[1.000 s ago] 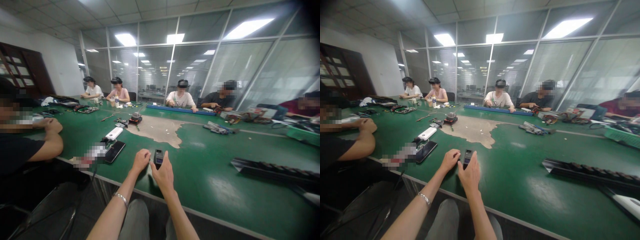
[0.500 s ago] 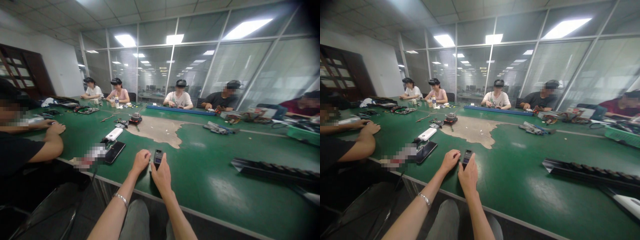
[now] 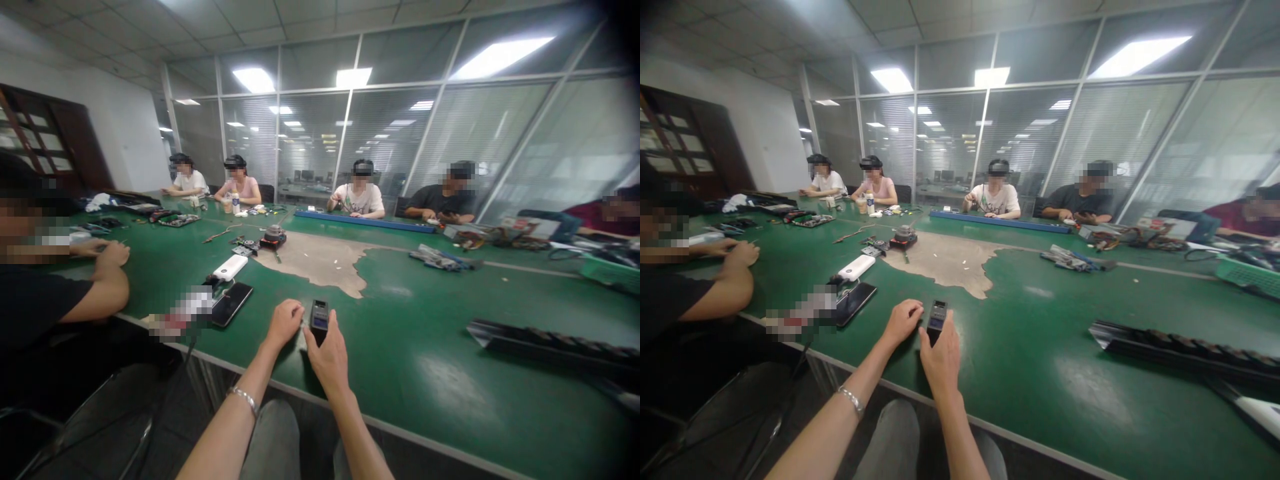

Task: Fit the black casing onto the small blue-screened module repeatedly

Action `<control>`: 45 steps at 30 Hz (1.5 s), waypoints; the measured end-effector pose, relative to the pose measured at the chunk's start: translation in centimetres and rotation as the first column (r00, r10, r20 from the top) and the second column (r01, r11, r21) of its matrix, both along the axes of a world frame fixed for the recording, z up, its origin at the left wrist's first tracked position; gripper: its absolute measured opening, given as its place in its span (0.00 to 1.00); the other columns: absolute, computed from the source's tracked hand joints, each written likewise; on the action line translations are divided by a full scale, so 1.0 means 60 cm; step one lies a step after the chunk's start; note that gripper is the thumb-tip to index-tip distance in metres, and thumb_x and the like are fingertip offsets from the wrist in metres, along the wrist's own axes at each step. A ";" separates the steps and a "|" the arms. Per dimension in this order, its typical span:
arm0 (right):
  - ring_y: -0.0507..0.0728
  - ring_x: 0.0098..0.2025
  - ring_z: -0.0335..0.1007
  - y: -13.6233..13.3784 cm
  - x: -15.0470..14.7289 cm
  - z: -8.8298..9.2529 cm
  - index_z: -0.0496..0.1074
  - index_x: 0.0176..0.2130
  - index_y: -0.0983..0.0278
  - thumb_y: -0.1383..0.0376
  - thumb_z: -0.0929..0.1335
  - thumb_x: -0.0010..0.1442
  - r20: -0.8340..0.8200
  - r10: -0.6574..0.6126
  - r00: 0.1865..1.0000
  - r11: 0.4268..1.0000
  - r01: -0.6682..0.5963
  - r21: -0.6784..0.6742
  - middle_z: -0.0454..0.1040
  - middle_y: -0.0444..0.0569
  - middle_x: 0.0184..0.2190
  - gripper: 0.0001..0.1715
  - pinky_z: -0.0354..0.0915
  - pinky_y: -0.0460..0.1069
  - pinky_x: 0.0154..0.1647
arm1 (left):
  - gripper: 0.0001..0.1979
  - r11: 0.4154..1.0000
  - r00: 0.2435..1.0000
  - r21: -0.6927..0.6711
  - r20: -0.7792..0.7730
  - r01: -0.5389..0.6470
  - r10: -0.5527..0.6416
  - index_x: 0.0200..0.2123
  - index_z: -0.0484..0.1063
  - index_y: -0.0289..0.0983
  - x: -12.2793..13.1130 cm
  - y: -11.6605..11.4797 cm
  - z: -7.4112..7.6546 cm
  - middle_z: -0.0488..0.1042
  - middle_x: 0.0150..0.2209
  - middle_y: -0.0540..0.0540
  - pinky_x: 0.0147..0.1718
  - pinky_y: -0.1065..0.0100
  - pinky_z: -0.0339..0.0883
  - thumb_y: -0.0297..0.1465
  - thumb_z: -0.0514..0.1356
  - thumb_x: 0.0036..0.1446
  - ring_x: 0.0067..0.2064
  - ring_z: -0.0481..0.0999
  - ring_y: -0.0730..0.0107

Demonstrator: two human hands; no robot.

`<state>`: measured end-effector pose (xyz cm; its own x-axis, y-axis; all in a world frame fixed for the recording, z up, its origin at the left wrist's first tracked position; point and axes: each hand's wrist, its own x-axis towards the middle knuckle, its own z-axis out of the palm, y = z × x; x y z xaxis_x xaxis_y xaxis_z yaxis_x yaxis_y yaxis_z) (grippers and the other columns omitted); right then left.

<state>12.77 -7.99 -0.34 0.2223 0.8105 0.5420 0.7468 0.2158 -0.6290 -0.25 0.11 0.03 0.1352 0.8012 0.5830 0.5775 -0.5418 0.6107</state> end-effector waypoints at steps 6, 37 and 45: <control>0.68 0.58 0.63 0.002 -0.006 0.015 0.42 0.67 0.74 0.48 0.64 0.58 0.008 -0.064 0.998 0.994 0.065 -0.087 0.62 0.67 0.59 0.52 0.61 0.59 0.54 | 0.09 1.000 1.000 0.000 0.003 0.007 -0.007 0.29 0.74 0.38 -0.002 -0.001 0.002 0.77 0.38 0.46 0.44 0.68 0.67 0.28 0.55 0.59 0.41 0.75 0.67; 0.68 0.53 0.68 -0.009 0.121 0.000 0.38 0.67 0.73 0.49 0.61 0.59 -0.021 -0.187 0.982 0.977 0.184 -0.104 0.66 0.65 0.56 0.51 0.63 0.58 0.50 | 0.09 0.999 1.000 -0.046 0.001 -0.025 0.025 0.31 0.76 0.37 -0.001 -0.008 0.001 0.77 0.36 0.46 0.44 0.66 0.67 0.29 0.55 0.59 0.41 0.75 0.66; 0.68 0.54 0.67 -0.012 0.121 -0.004 0.35 0.67 0.75 0.50 0.62 0.59 0.036 -0.176 0.984 0.979 0.179 -0.102 0.65 0.68 0.57 0.52 0.63 0.58 0.51 | 0.09 0.999 1.000 -0.033 -0.003 -0.023 0.023 0.31 0.76 0.38 -0.001 -0.009 0.003 0.77 0.37 0.46 0.45 0.66 0.67 0.29 0.55 0.59 0.41 0.75 0.66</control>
<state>20.03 -8.71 -0.57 0.3539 0.8121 0.4640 0.7843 0.0126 -0.6202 -0.30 -0.42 0.18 0.1176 0.8231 0.5556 0.5911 -0.5076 0.6268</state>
